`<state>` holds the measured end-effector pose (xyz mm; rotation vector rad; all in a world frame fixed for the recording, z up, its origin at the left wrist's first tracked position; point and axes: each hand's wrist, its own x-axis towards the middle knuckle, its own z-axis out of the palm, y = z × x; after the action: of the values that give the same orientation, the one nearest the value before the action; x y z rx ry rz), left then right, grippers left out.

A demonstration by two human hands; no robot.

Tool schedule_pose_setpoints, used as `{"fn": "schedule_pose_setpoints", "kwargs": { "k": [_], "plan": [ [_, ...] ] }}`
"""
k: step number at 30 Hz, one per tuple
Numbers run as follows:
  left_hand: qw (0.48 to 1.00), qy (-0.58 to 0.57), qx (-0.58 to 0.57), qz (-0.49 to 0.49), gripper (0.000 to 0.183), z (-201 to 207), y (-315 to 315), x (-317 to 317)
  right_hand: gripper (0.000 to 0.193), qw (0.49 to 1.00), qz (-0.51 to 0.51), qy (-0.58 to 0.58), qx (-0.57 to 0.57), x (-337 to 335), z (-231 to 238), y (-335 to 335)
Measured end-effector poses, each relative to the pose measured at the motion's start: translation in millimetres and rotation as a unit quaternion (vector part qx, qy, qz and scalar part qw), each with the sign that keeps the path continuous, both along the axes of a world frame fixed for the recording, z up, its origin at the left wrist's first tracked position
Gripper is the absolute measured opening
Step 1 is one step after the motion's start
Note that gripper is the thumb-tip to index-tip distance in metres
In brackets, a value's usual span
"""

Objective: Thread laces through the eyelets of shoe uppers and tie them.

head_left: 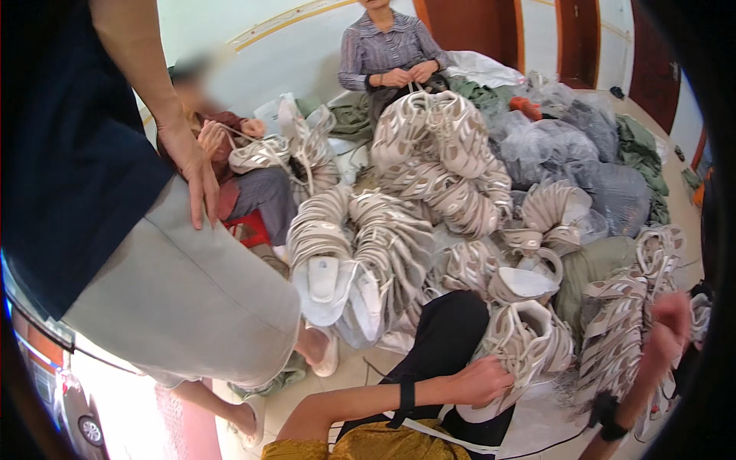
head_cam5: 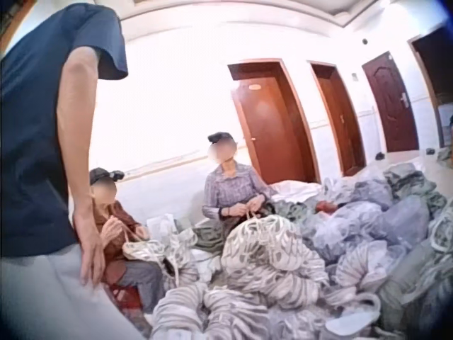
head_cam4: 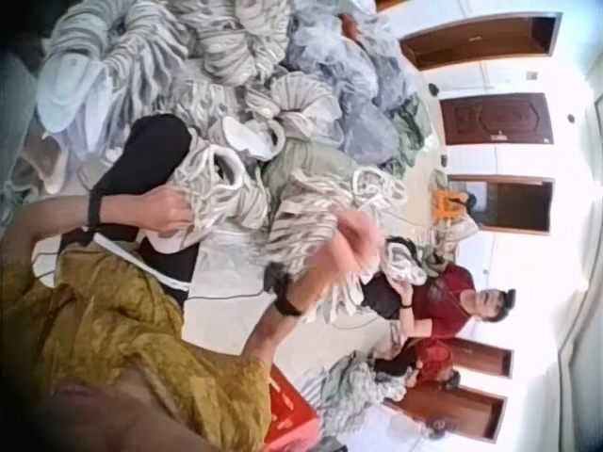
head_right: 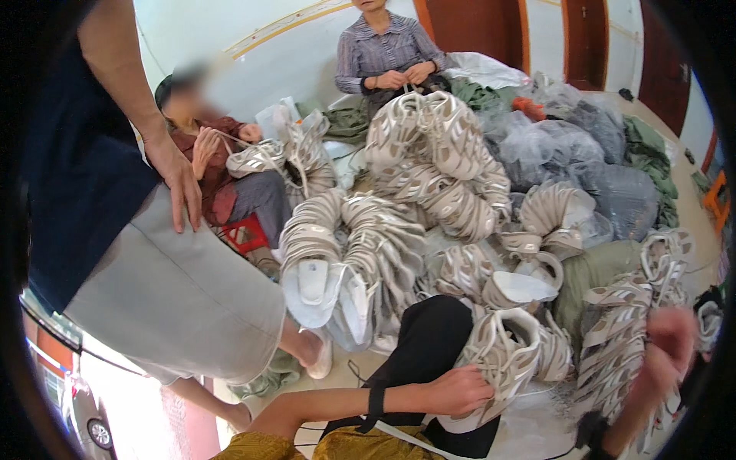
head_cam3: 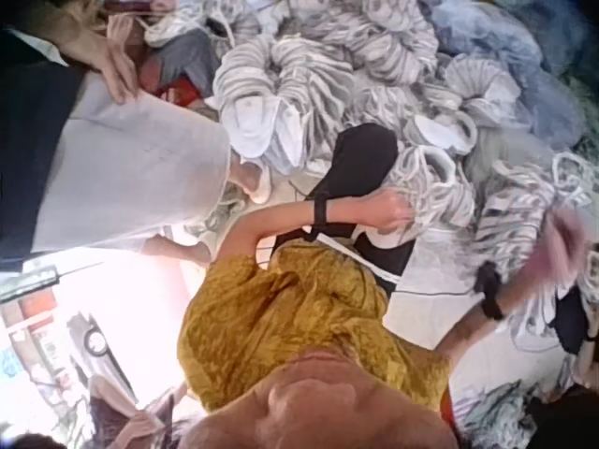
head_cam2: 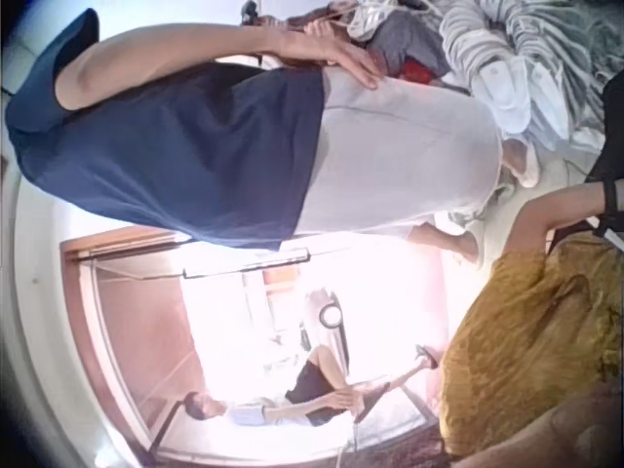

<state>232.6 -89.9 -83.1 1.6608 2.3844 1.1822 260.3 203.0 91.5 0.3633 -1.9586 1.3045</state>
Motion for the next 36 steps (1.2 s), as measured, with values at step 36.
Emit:
{"fn": "schedule_pose_setpoints", "kwargs": {
  "k": [36],
  "plan": [
    [0.998,-0.001,0.055,0.043,0.012,-8,-1,7,0.017,0.996,-0.084,-0.003,-0.043,-41,-32,28]
  ]
}}
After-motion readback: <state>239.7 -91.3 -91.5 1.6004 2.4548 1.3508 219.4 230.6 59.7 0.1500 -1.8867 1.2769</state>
